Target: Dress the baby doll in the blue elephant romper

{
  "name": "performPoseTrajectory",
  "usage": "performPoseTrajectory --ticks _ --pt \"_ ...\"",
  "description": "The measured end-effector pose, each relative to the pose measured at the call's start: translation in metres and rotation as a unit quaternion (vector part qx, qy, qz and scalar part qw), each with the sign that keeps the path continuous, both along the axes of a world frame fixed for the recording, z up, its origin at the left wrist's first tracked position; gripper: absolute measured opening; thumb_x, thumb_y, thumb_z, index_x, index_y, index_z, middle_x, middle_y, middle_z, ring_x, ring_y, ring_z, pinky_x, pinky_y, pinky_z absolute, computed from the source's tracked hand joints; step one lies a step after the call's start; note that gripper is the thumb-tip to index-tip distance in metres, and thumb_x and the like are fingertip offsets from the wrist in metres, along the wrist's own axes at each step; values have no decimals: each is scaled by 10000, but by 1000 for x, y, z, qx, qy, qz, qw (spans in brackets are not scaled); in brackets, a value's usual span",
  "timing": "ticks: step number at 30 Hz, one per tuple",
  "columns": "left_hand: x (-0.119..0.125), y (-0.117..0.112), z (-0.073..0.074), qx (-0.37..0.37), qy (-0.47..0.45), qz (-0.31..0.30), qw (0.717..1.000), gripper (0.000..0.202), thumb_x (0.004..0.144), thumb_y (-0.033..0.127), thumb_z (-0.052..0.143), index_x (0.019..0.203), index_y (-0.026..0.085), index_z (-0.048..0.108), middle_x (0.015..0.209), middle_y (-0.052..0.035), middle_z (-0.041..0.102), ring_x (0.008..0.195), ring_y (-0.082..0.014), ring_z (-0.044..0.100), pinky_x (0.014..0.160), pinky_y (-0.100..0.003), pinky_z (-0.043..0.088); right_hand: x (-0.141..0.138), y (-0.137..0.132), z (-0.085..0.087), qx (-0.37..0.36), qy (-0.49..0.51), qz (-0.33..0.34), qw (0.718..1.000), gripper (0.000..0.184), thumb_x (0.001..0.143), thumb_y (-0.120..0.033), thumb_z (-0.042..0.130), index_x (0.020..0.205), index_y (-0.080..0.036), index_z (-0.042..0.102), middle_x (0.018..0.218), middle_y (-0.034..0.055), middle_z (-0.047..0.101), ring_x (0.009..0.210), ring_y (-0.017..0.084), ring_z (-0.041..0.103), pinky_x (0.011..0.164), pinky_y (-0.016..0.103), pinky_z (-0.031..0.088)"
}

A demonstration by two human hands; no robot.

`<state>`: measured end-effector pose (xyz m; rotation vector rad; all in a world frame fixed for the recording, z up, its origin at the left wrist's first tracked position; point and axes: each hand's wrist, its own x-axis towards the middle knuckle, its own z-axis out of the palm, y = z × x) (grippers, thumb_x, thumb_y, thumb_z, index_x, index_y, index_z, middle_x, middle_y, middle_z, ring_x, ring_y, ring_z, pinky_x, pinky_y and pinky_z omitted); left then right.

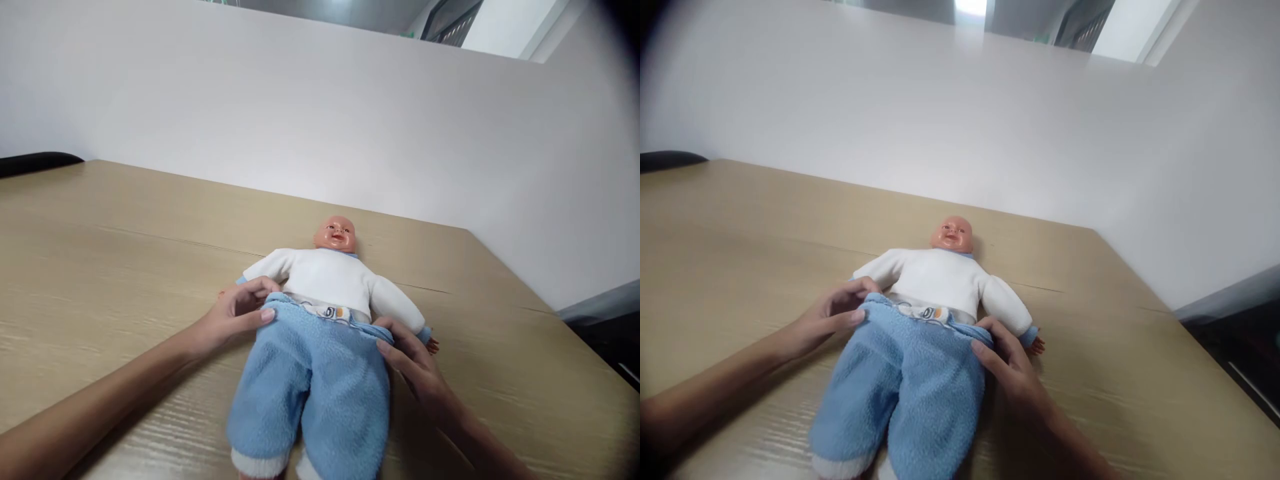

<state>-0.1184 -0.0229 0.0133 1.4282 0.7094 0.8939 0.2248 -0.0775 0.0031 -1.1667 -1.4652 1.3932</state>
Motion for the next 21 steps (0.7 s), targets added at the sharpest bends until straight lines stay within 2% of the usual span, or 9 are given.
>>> performPoseTrajectory --ticks 4,6,8,10,12,17,19,21 --pt "7 9 19 30 8 -32 999 323 963 395 796 1211 233 666 1054 -22 643 980 -172 583 854 -267 448 -8 13 28 77 -64 35 994 283 977 -530 693 999 -248 674 917 -1 548 874 198 503 793 302 425" --pt "13 16 25 21 4 -42 999 389 965 358 801 1303 248 645 1075 -25 656 995 -171 596 862 -266 460 -14 26 37 79 -44 32 995 275 962 -519 699 988 -246 675 926 2 579 874 200 529 790 301 439" --pt "19 25 29 8 -11 -24 1000 413 977 353 787 1341 245 623 1132 -36 661 1005 -167 604 869 -265 469 -18 41 37 57 -10 1 998 284 935 -524 717 975 -249 660 905 -4 609 852 197 552 769 295 453" --pt "22 33 29 -2 -11 7 1000 421 988 377 771 1350 233 613 1237 -58 652 1034 -169 608 887 -271 475 -20 56 30 47 -8 -32 998 321 893 -540 757 969 -245 656 910 -1 654 875 208 594 792 300 477" --pt "22 40 26 0 20 22 1000 419 987 414 762 1331 224 616 1252 -60 641 1014 -170 600 870 -275 475 -19 64 18 67 -43 -44 996 358 877 -565 772 962 -232 672 943 18 697 931 232 633 846 321 500" --pt "9 41 20 71 179 -22 981 379 1000 546 679 1164 206 656 1011 -14 583 907 -186 531 788 -293 424 -12 55 -7 102 -101 -63 988 392 968 -618 671 941 -227 698 946 23 703 946 248 639 880 340 514" --pt "6 38 22 105 237 -32 965 385 983 579 682 1061 203 654 938 2 543 859 -186 500 743 -291 390 -9 50 -13 82 -94 -72 990 421 955 -648 679 928 -230 718 978 35 731 983 269 648 910 360 525" --pt "6 35 24 119 251 -45 959 387 962 591 699 976 208 653 904 4 542 842 -194 503 731 -294 389 -10 49 -19 34 -50 -86 994 431 916 -666 721 990 -242 757 1095 53 775 1120 304 664 1022 402 526"
